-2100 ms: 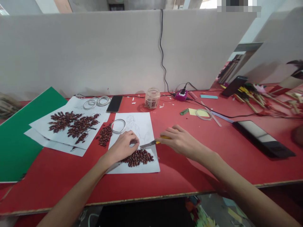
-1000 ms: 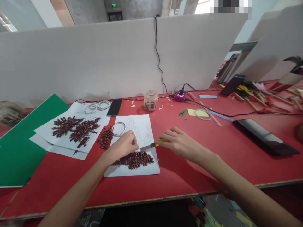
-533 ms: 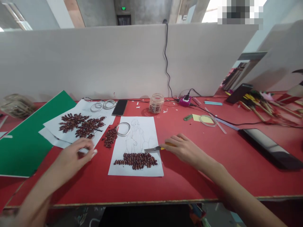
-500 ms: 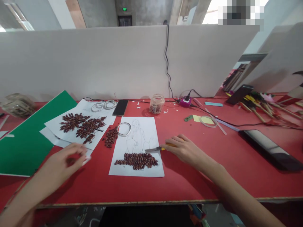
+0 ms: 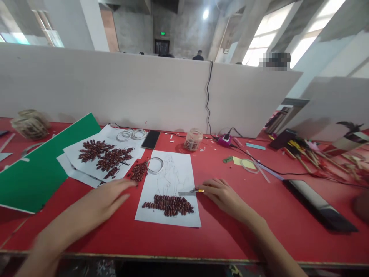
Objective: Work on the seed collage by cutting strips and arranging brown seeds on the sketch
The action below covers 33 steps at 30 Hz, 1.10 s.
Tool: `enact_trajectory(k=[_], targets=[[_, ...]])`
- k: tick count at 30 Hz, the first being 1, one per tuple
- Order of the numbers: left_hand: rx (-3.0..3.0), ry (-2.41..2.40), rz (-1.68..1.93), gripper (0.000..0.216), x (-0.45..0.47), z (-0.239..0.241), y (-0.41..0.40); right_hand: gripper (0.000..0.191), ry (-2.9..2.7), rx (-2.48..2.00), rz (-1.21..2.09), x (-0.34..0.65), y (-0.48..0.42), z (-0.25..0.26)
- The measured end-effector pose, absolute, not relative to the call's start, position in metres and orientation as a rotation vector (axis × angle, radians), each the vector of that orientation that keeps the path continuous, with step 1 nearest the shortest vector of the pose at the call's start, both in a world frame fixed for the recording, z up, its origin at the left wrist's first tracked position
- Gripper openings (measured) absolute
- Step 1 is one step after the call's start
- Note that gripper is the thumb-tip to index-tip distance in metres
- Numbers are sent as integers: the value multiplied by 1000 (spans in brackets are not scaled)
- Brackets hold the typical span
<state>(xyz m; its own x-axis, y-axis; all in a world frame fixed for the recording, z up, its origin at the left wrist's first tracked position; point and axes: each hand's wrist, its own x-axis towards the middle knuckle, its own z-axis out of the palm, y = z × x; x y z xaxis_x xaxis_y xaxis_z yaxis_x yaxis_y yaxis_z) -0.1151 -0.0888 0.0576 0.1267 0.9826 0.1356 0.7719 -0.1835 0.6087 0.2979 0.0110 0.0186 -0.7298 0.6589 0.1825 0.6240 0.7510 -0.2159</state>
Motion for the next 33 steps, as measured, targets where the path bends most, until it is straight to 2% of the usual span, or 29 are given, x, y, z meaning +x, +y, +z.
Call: enact_trajectory(k=[2, 5, 6, 8, 11, 15, 18, 22, 28, 33], targets=[[2245, 1532, 566, 29, -88, 55, -32, 33, -2703, -1022, 243, 296, 12, 22], [2362, 1579, 551, 9, -54, 37, 24, 32, -2675, -1080, 268, 295, 17, 22], [2358, 1612, 554, 12, -48, 29, 33, 31, -2647, -1121, 265, 296, 19, 21], [2338, 1670, 570, 19, -42, 15, 38, 31, -2539, -1240, 243, 296, 27, 16], [2221, 1677, 702, 16, -42, 7, 29, 29, -2323, -1442, 110, 293, 38, 13], [1887, 1345, 880, 19, -37, 9, 22, 28, -2229, -1499, -157, 262, 38, 22], [1729, 1176, 945, 27, -27, 7, 21, 35, -2285, -1203, 82, 222, 27, 30], [1691, 1026, 1014, 30, -16, -3, 21, 31, -2172, -1012, 385, 181, 22, 21], [1727, 1113, 1090, 29, -8, -15, 19, 25, -1956, -965, 366, 171, 26, -10], [1813, 1199, 1100, 27, -8, -12, 18, 13, -1889, -1001, 435, 170, 20, -10]])
